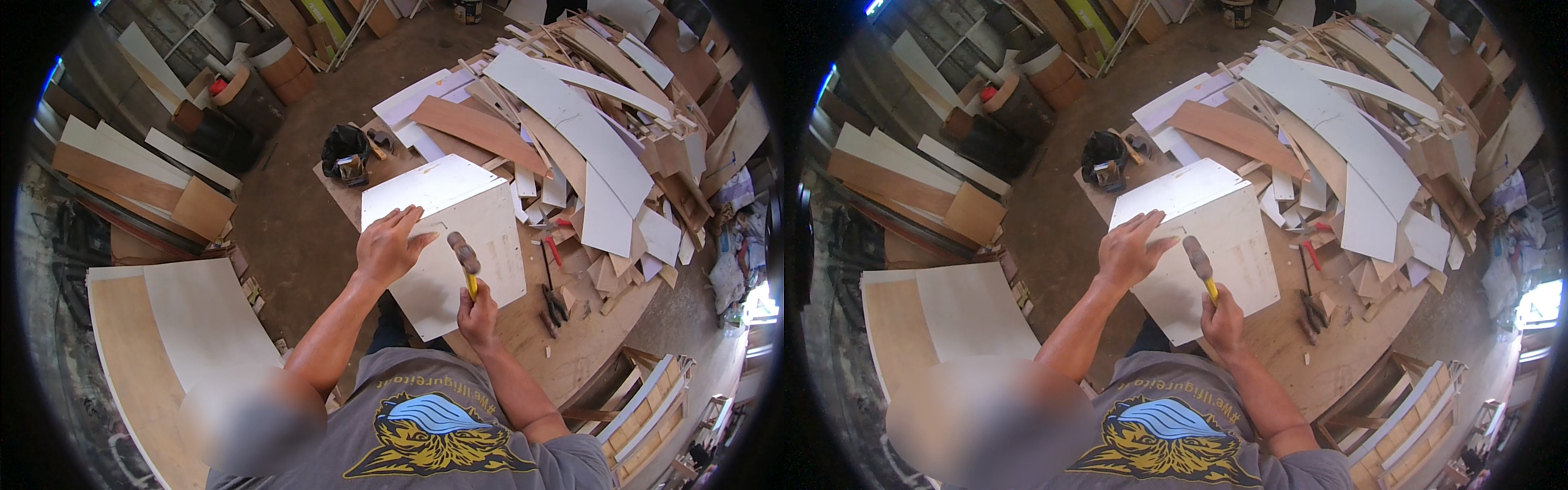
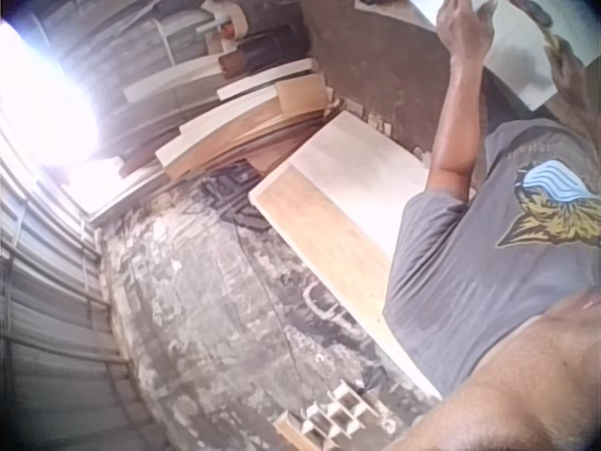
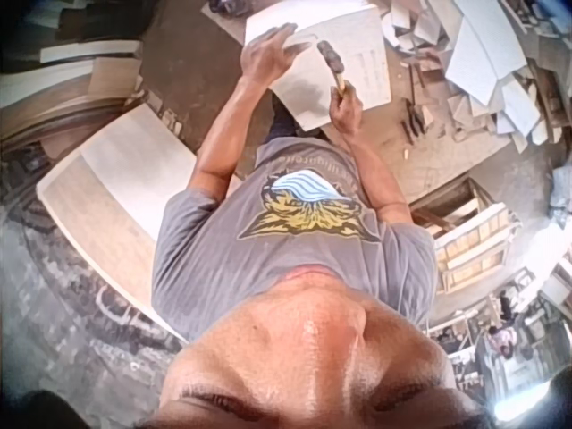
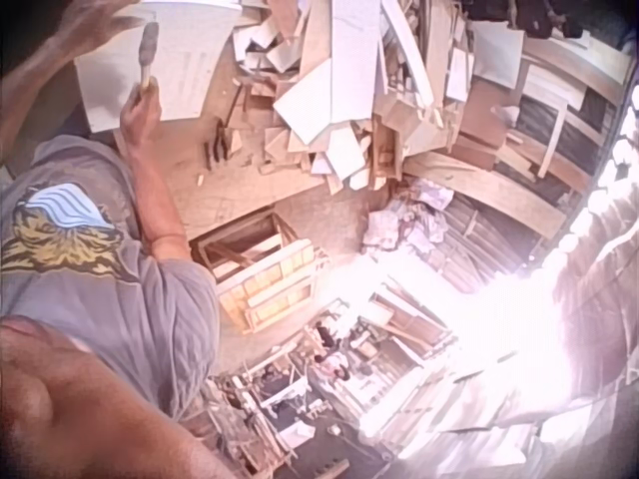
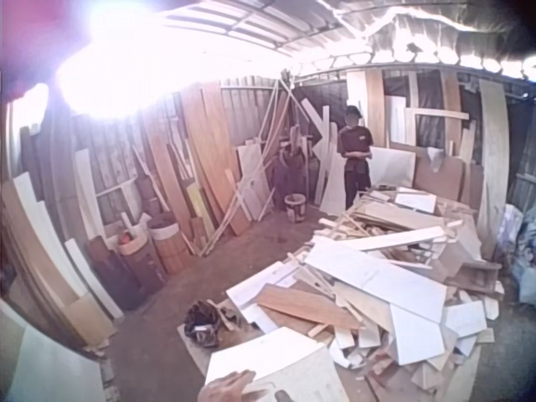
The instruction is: The person assembles a small wooden shelf unit by hammering nails into the wooden boards, turning the unit over to work on different sides, and using pliers to remove a nail.
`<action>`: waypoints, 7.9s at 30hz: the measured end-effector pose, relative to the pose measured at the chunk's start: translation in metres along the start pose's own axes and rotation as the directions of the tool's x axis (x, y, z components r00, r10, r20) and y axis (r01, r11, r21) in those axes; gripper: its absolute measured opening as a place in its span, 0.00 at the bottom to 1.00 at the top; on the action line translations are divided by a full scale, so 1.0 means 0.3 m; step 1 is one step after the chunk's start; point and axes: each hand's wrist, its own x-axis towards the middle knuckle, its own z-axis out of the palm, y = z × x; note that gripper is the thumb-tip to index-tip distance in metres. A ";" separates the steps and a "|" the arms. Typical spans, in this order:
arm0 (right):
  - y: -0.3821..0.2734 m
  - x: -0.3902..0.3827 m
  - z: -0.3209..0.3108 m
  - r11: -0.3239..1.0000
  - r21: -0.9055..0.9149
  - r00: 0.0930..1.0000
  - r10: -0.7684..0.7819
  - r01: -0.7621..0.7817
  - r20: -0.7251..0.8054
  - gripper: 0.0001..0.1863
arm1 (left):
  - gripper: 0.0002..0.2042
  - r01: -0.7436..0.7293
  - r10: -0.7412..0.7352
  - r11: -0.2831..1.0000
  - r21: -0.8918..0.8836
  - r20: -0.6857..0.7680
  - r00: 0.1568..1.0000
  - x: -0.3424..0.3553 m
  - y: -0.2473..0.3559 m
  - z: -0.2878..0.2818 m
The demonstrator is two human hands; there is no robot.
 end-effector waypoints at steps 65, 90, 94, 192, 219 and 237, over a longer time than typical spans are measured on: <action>0.371 -0.291 -0.212 0.793 -0.271 0.821 0.440 -0.545 -0.364 0.18 | 0.26 0.029 -0.014 0.986 0.165 -0.092 0.996 0.007 0.045 0.058; 0.851 0.448 -0.311 0.385 -0.918 0.943 0.329 -0.095 0.041 0.37 | 0.16 0.004 0.040 0.965 0.262 -0.163 0.986 -0.012 0.038 0.075; 0.886 0.501 -0.359 0.410 -0.909 0.943 0.325 -0.075 0.069 0.33 | 0.14 0.013 0.032 0.971 0.238 -0.183 0.983 -0.005 0.051 0.077; 0.030 0.089 -0.106 0.915 -0.066 0.909 0.403 -0.397 0.112 0.13 | 0.12 -0.025 0.045 0.996 0.091 -0.221 0.974 -0.020 0.013 0.075; 0.702 -0.029 -0.249 0.610 0.173 0.431 0.706 -0.773 -0.562 0.28 | 0.39 0.670 -0.321 -0.406 -0.622 0.783 0.532 0.053 -0.892 0.638; -0.487 -0.077 0.119 0.842 0.159 0.677 0.514 -0.516 -0.527 0.45 | 0.17 0.566 0.034 0.002 -0.824 0.566 0.824 0.032 -0.620 0.247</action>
